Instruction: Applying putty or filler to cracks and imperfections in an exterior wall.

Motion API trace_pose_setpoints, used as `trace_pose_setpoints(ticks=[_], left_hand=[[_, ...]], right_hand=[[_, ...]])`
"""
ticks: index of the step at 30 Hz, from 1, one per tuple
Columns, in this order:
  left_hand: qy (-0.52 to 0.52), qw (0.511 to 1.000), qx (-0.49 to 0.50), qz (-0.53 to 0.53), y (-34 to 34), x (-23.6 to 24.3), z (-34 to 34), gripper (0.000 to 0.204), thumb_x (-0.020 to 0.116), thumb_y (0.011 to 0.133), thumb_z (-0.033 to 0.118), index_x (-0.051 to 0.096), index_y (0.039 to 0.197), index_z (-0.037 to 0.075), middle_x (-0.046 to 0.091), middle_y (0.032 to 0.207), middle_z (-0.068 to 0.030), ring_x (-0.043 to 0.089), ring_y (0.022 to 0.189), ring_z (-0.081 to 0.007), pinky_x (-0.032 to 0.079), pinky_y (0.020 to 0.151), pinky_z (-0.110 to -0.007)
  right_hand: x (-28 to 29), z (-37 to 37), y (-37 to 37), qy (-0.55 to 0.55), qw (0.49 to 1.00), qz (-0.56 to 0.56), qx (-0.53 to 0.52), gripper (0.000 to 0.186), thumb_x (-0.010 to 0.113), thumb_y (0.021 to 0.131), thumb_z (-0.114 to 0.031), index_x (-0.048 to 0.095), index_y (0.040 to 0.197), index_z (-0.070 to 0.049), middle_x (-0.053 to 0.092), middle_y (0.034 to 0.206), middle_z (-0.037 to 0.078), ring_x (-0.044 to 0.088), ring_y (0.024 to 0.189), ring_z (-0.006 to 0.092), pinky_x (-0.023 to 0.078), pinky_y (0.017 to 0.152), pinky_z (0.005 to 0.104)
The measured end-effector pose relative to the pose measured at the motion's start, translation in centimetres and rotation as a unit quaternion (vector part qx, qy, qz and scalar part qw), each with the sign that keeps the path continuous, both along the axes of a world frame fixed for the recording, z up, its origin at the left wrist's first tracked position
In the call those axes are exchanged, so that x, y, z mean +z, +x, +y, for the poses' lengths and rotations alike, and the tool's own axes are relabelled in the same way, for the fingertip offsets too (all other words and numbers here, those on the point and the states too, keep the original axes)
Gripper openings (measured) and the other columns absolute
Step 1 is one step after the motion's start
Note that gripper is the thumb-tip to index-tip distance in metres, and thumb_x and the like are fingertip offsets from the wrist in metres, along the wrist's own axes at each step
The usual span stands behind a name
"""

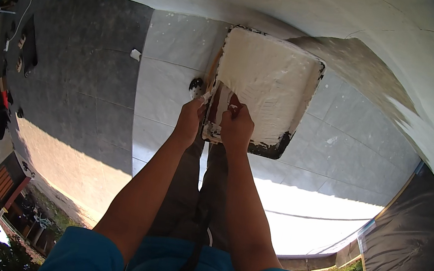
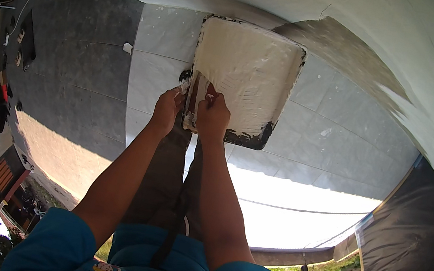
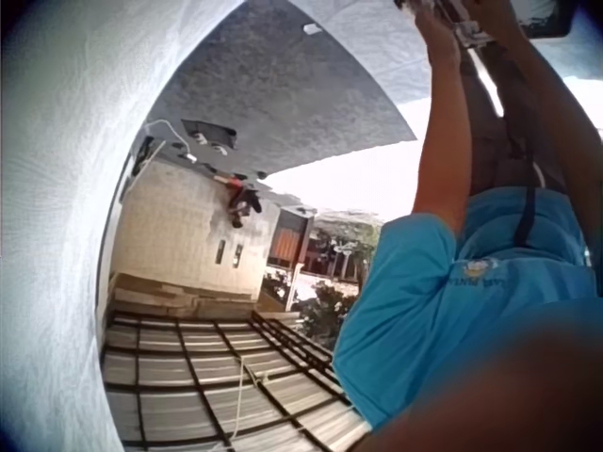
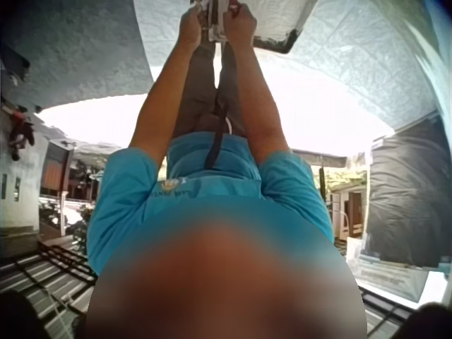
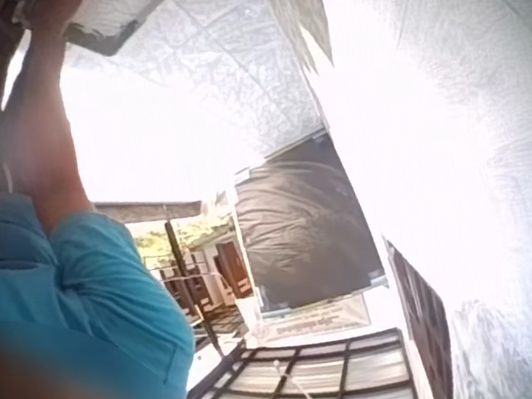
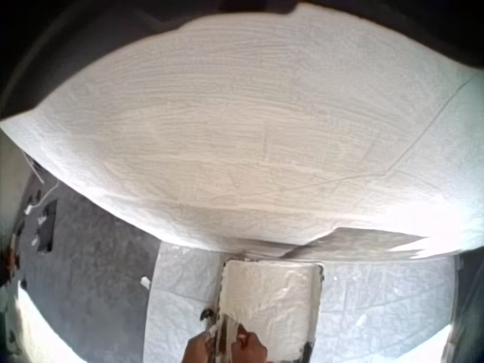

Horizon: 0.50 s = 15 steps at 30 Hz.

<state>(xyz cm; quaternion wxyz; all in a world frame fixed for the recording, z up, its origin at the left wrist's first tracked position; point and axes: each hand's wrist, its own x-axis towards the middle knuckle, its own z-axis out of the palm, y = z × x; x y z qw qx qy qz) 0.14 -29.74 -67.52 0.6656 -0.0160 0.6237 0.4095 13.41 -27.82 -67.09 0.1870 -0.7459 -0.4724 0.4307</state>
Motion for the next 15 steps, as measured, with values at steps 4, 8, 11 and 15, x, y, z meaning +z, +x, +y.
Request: trace_pose_setpoints(ticks=[4, 8, 11, 15], left_hand=[[-0.022, 1.000, 0.004, 0.008, -0.1, -0.3, -0.2, 0.035, 0.044, 0.101, 0.025, 0.057, 0.124, 0.003, 0.061, 0.125, -0.0059, 0.057, 0.116, -0.0177, 0.041, 0.105, -0.035], [-0.006, 1.000, -0.008, 0.003, -0.3, -0.4, -0.2, 0.034, 0.044, 0.101, 0.025, 0.057, 0.124, 0.003, 0.061, 0.125, -0.0061, 0.057, 0.115, -0.0183, 0.042, 0.105, -0.036], [-0.028, 1.000, 0.005, -0.009, -0.2, -0.1, 0.1, 0.034, 0.044, 0.101, 0.026, 0.057, 0.123, 0.004, 0.061, 0.124, -0.0062, 0.057, 0.114, -0.0182, 0.042, 0.105, -0.036], [-0.006, 1.000, -0.011, 0.010, -0.3, 0.0, -0.3, 0.045, 0.041, 0.102, 0.031, 0.058, 0.129, 0.000, 0.062, 0.125, -0.0079, 0.058, 0.117, -0.0180, 0.042, 0.103, -0.033]], right_hand=[[0.7, 0.6, 0.1, -0.034, 0.994, 0.038, -0.101, 0.025, 0.062, 0.084, -0.018, 0.063, 0.102, 0.000, 0.069, 0.082, 0.022, 0.068, 0.080, 0.0420, 0.053, 0.073, 0.0458], [0.7, 0.3, -0.1, -0.014, 1.000, 0.027, -0.008, 0.025, 0.061, 0.084, -0.018, 0.063, 0.103, 0.000, 0.069, 0.082, 0.021, 0.068, 0.079, 0.0409, 0.053, 0.072, 0.0458], [0.8, 0.1, 0.1, 0.008, 0.999, 0.001, -0.043, 0.024, 0.061, 0.085, -0.017, 0.064, 0.103, -0.001, 0.070, 0.082, 0.019, 0.069, 0.078, 0.0380, 0.053, 0.071, 0.0445], [2.3, -0.2, -0.7, -0.014, 0.997, 0.060, -0.045, 0.023, 0.061, 0.086, -0.017, 0.064, 0.103, -0.001, 0.070, 0.084, 0.019, 0.070, 0.078, 0.0367, 0.054, 0.071, 0.0426]])
